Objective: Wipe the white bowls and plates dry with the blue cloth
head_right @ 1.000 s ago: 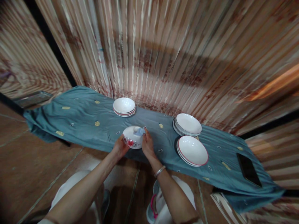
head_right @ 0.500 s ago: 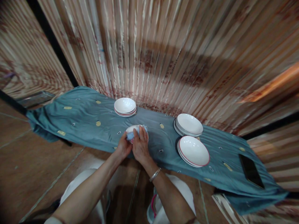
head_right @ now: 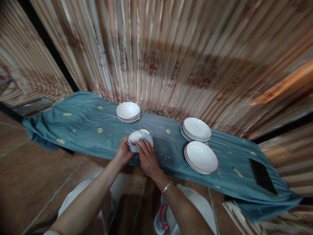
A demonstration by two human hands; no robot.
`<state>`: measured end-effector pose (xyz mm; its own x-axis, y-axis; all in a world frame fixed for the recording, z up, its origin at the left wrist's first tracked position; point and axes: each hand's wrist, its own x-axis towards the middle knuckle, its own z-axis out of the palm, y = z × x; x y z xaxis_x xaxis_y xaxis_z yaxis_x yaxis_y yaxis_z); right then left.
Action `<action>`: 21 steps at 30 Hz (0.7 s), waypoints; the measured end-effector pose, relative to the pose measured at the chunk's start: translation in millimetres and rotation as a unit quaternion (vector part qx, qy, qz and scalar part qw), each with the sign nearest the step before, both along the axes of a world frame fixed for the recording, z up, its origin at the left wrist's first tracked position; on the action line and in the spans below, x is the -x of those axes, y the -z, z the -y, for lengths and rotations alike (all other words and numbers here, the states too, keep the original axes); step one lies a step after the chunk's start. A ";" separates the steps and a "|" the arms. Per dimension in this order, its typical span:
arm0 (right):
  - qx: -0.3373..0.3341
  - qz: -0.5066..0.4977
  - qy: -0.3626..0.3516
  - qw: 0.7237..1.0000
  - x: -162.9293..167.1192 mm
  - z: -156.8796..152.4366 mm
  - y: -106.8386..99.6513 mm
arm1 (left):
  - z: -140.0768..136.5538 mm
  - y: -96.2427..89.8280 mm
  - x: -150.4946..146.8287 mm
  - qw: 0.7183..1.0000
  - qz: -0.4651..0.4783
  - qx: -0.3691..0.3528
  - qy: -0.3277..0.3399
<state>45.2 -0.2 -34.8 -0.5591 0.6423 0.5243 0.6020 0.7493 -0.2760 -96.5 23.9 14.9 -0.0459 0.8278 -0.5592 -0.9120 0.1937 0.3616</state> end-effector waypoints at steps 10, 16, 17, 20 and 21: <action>0.017 -0.051 -0.003 0.999 -21.7 -1.9 16.0 | -4.0 15.4 -8.0 0.999 -0.027 -0.042 0.020; 0.090 -0.108 0.033 0.989 -25.2 -3.1 19.4 | -6.4 28.0 -6.9 0.999 -0.025 -0.029 0.028; 0.107 -0.125 0.045 0.985 -25.8 -3.8 19.3 | -6.3 28.5 -7.1 0.999 -0.021 -0.030 0.027; 0.141 -0.179 0.073 0.971 -27.9 -7.4 19.8 | -5.2 25.4 -9.4 1.000 -0.015 -0.023 0.011; 0.151 -0.195 0.081 0.966 -28.7 -9.1 20.5 | -4.4 23.0 -10.4 1.000 -0.016 -0.021 0.007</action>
<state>73.9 8.9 -55.3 -0.2360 0.8610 0.4506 0.5107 0.5044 -0.6963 -86.1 28.4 -8.1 -0.0524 0.8512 -0.5222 -0.8972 0.1894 0.3989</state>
